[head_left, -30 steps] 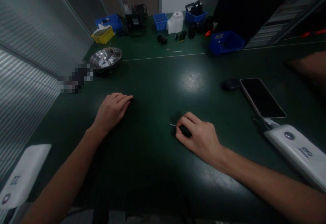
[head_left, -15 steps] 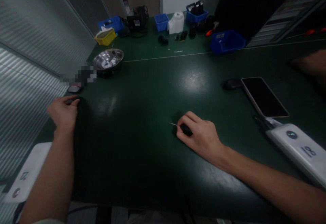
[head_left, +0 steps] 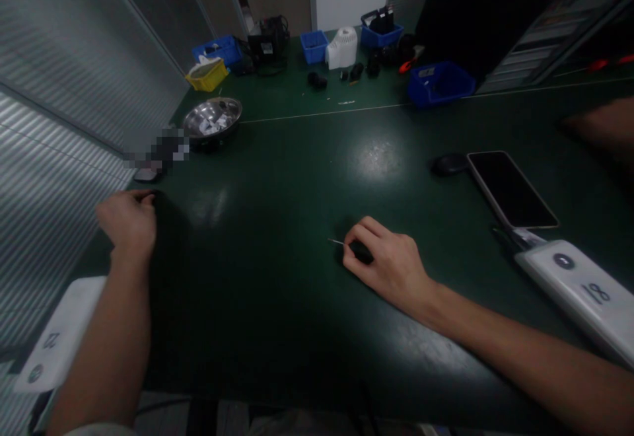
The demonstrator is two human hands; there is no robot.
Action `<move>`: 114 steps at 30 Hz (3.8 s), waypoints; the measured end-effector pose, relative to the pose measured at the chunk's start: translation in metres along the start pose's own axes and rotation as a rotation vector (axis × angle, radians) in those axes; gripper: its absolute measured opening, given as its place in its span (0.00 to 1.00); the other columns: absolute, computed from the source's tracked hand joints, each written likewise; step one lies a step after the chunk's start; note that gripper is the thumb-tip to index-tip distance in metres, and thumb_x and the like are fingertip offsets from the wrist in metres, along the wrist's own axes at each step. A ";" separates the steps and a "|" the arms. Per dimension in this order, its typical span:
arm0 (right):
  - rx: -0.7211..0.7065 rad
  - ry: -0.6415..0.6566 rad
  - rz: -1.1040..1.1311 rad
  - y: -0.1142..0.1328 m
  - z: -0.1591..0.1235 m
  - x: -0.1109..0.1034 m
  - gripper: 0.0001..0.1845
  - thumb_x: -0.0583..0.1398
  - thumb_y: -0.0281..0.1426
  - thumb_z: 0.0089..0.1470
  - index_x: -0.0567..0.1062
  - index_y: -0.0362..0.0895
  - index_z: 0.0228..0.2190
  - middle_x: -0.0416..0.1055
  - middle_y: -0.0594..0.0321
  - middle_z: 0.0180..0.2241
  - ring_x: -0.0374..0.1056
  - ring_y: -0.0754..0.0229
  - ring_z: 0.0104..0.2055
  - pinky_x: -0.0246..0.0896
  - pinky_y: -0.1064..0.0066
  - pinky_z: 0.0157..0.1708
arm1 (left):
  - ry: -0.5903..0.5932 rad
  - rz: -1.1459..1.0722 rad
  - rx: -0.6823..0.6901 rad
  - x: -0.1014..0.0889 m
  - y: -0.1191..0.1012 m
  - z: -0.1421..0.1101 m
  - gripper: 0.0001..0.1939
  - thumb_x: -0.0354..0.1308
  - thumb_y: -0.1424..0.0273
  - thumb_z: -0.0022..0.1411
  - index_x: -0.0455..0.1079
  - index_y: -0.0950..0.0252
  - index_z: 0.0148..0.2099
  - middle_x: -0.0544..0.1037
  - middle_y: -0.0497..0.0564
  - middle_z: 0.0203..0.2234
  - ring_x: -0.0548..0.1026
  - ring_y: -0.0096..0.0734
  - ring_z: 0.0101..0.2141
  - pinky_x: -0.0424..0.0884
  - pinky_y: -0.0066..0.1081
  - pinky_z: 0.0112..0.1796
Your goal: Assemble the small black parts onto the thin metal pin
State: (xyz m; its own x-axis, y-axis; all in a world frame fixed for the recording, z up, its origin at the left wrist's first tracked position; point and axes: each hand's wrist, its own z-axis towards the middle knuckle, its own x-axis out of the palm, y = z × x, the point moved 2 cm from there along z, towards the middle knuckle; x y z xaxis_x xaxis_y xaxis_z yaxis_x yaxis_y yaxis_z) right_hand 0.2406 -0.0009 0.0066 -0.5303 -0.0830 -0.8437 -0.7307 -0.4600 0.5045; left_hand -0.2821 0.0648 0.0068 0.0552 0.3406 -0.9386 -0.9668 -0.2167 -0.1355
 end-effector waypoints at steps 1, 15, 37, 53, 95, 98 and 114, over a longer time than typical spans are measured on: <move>0.001 -0.003 -0.004 0.000 0.000 0.001 0.07 0.57 0.34 0.63 0.75 0.45 0.37 0.71 0.64 0.38 0.63 0.68 0.28 0.53 0.74 0.25 | -0.015 0.030 -0.024 -0.001 -0.001 -0.001 0.22 0.50 0.61 0.69 0.77 0.74 0.49 0.72 0.54 0.26 0.63 0.38 0.30 0.59 0.40 0.41; -0.001 -0.011 0.025 0.001 0.000 0.000 0.06 0.58 0.33 0.62 0.74 0.45 0.37 0.71 0.64 0.38 0.64 0.67 0.28 0.54 0.74 0.25 | -0.091 -0.140 -0.024 -0.009 -0.051 -0.008 0.19 0.57 0.60 0.68 0.77 0.71 0.50 0.79 0.51 0.35 0.73 0.36 0.34 0.70 0.41 0.45; -0.096 0.006 0.033 0.005 0.001 0.005 0.08 0.55 0.33 0.65 0.74 0.45 0.39 0.72 0.63 0.37 0.67 0.66 0.31 0.58 0.73 0.28 | 0.398 -0.741 1.031 0.004 -0.266 -0.113 0.10 0.56 0.74 0.71 0.73 0.65 0.53 0.79 0.56 0.48 0.77 0.32 0.45 0.76 0.34 0.46; -0.059 0.009 0.067 0.004 0.002 0.005 0.06 0.57 0.32 0.63 0.74 0.46 0.38 0.71 0.65 0.37 0.67 0.66 0.32 0.59 0.73 0.29 | 0.402 -0.771 1.035 0.003 -0.264 -0.113 0.11 0.57 0.76 0.70 0.73 0.64 0.53 0.79 0.55 0.48 0.77 0.32 0.46 0.76 0.33 0.47; -0.094 0.026 -0.101 0.004 0.000 0.006 0.09 0.55 0.33 0.67 0.74 0.45 0.40 0.71 0.63 0.39 0.66 0.66 0.30 0.54 0.72 0.25 | 0.475 -0.492 1.018 0.001 -0.270 -0.116 0.21 0.51 0.74 0.70 0.68 0.63 0.64 0.71 0.57 0.44 0.68 0.39 0.44 0.70 0.40 0.45; -0.074 0.014 -0.066 0.004 0.000 0.006 0.08 0.56 0.33 0.66 0.74 0.46 0.39 0.71 0.64 0.39 0.66 0.66 0.30 0.54 0.72 0.25 | 0.466 -0.471 1.016 0.002 -0.268 -0.115 0.23 0.51 0.74 0.70 0.66 0.62 0.65 0.71 0.57 0.45 0.68 0.39 0.44 0.70 0.40 0.44; 0.032 -0.069 0.091 0.002 0.002 0.000 0.06 0.58 0.34 0.64 0.74 0.46 0.38 0.72 0.63 0.38 0.67 0.65 0.31 0.59 0.72 0.29 | 0.370 -0.528 1.132 0.001 -0.267 -0.122 0.20 0.53 0.75 0.72 0.66 0.63 0.64 0.69 0.58 0.62 0.66 0.40 0.62 0.68 0.44 0.59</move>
State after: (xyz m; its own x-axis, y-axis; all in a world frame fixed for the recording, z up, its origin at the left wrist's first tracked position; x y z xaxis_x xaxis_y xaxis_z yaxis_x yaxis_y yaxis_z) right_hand 0.2382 -0.0001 0.0077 -0.6223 -0.0615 -0.7804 -0.6911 -0.4250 0.5846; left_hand 0.0070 0.0116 0.0036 0.3806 -0.1630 -0.9103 -0.4698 0.8138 -0.3421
